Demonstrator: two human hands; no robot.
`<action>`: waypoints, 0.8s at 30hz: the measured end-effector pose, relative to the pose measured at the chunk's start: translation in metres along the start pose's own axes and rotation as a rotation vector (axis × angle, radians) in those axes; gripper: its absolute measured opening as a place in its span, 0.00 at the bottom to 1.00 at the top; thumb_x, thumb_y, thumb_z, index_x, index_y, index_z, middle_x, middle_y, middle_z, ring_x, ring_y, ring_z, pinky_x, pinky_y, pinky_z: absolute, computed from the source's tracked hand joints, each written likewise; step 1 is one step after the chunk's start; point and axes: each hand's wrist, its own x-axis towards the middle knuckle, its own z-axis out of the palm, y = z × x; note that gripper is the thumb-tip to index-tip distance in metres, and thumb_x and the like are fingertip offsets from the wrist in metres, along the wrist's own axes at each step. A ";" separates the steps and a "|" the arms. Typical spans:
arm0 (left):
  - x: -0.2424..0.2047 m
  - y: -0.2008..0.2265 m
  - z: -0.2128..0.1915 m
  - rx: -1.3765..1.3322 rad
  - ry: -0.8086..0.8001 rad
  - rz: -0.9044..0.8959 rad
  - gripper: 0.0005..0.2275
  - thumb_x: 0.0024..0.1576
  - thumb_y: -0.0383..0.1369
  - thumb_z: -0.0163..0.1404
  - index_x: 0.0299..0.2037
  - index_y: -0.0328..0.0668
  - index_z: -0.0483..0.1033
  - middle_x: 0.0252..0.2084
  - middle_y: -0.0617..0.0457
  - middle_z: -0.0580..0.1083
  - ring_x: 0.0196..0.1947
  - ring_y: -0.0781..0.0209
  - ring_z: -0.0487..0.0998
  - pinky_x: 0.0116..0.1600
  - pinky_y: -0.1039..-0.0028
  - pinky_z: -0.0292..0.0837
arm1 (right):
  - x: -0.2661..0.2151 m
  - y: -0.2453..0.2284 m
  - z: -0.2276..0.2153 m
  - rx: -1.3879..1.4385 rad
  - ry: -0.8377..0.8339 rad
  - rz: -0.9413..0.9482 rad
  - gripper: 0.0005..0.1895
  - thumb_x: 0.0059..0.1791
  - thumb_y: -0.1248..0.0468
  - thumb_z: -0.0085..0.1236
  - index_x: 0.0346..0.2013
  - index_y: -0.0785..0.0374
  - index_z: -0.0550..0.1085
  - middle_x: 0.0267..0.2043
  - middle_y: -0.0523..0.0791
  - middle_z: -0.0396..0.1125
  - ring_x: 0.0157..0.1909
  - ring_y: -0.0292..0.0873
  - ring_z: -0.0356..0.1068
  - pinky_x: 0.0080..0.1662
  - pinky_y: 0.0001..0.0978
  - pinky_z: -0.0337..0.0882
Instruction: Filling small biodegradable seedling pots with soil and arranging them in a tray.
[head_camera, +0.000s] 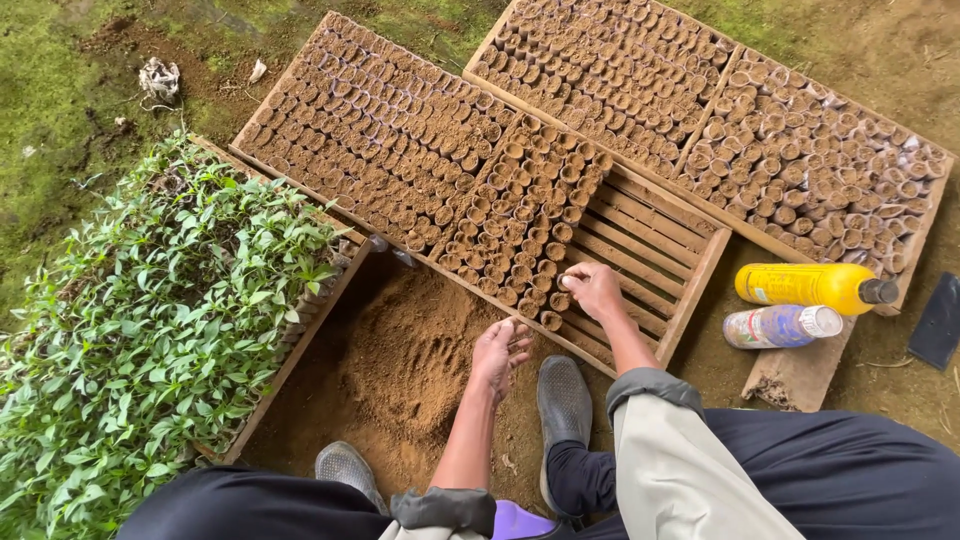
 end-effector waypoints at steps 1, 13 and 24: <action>0.001 0.000 -0.001 0.000 0.004 0.000 0.19 0.65 0.41 0.47 0.63 0.44 0.71 0.52 0.49 0.78 0.45 0.57 0.80 0.45 0.68 0.80 | 0.001 0.001 0.000 0.001 -0.003 0.001 0.09 0.45 0.70 0.66 0.39 0.65 0.82 0.28 0.49 0.72 0.22 0.37 0.72 0.31 0.28 0.74; -0.001 0.002 -0.012 -0.043 0.113 0.040 0.16 0.63 0.40 0.50 0.58 0.45 0.75 0.46 0.54 0.80 0.44 0.62 0.79 0.45 0.72 0.77 | 0.003 0.011 0.000 -0.294 0.069 0.043 0.23 0.43 0.49 0.70 0.51 0.50 0.81 0.45 0.44 0.75 0.47 0.45 0.76 0.50 0.37 0.75; 0.027 0.008 -0.067 -0.634 0.394 0.259 0.16 0.55 0.15 0.53 0.54 0.29 0.70 0.43 0.44 0.71 0.38 0.54 0.81 0.43 0.74 0.84 | -0.052 -0.089 0.117 -0.388 0.115 -0.452 0.11 0.50 0.59 0.61 0.43 0.58 0.83 0.41 0.49 0.75 0.48 0.53 0.75 0.52 0.42 0.74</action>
